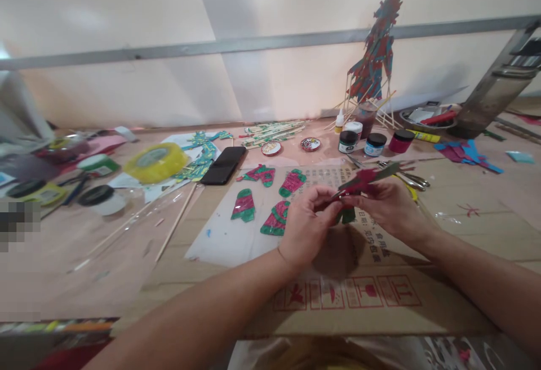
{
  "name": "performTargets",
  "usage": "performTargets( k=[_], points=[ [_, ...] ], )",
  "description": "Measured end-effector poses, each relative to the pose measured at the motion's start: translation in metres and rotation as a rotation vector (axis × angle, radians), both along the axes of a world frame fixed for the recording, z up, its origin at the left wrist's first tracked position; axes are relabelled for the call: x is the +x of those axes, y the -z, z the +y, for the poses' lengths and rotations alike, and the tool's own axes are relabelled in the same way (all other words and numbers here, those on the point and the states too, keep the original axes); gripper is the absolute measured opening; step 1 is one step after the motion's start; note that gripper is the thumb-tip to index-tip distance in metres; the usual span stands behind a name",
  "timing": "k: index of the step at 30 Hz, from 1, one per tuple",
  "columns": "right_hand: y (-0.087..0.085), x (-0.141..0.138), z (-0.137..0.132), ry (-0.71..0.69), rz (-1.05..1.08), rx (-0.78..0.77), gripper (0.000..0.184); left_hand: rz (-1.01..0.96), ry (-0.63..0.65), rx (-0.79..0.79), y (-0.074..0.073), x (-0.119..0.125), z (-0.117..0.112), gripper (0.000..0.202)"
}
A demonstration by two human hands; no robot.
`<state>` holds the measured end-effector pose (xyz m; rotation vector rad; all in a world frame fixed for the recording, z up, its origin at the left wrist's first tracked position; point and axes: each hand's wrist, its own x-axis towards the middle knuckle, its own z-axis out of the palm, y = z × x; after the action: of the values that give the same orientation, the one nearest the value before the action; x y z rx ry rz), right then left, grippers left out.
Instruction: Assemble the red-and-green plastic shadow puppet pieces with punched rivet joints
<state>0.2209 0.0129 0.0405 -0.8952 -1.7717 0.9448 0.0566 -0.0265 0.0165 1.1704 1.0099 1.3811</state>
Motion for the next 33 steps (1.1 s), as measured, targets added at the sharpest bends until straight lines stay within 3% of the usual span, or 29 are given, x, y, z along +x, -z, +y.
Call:
performTargets(
  k=[4,8,14,22,33],
  points=[
    [-0.015,0.014,-0.003,-0.100,-0.146,0.497,0.013,0.290,-0.041,0.315,-0.005,-0.006,-0.008,0.009],
    [-0.019,0.019,-0.007,-0.147,-0.213,0.703,0.017,0.413,-0.016,0.518,-0.008,-0.011,-0.011,0.015],
    [-0.016,0.013,-0.005,-0.147,-0.164,0.817,0.020,0.496,-0.085,0.707,-0.007,-0.015,-0.006,0.018],
    [-0.019,0.017,-0.002,-0.187,-0.204,0.827,0.022,0.565,-0.021,0.598,-0.013,-0.019,-0.004,0.019],
    [-0.012,0.015,-0.002,-0.200,-0.159,0.763,0.005,0.433,0.066,0.451,-0.014,-0.019,-0.001,0.007]
  ],
)
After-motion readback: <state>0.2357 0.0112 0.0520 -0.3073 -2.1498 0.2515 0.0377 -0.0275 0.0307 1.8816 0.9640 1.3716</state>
